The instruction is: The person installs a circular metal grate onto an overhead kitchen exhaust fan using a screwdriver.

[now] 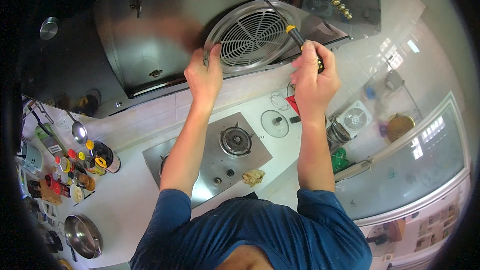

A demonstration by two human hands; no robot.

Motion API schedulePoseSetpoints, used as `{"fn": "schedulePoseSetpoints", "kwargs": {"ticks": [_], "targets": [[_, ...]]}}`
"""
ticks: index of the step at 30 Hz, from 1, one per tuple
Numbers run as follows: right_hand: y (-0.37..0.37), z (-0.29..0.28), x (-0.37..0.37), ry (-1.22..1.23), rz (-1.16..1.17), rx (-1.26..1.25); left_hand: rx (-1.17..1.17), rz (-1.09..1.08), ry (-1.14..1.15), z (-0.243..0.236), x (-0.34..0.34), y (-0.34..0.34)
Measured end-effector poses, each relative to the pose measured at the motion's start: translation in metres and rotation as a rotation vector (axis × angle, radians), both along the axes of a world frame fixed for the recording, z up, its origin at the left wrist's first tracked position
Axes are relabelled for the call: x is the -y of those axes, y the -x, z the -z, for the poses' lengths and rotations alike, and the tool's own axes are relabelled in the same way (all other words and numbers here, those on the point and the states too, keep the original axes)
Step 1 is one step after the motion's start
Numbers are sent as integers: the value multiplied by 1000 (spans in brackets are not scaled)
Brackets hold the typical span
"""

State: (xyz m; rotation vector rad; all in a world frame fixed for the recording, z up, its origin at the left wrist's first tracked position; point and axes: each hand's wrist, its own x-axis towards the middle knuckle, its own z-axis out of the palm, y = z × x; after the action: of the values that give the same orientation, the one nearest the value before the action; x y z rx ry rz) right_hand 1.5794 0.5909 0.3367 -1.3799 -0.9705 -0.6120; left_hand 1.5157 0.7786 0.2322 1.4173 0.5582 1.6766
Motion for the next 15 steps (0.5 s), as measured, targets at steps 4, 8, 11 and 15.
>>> {"fn": "schedulePoseSetpoints", "kwargs": {"ticks": [4, 8, 11, 15], "targets": [[5, -2, 5, 87, -19, 74, -115, 93, 118, 18, -2, -7], [-11, -18, 12, 180, 362, 865, -99, 95, 96, 27, -2, -15], [-3, -24, 14, 244, 276, 500, -143, 113, 102, 23, -1, -15], [2, -46, 29, 287, -212, -375, -239, 55, 124, 24, -1, -11]]}}
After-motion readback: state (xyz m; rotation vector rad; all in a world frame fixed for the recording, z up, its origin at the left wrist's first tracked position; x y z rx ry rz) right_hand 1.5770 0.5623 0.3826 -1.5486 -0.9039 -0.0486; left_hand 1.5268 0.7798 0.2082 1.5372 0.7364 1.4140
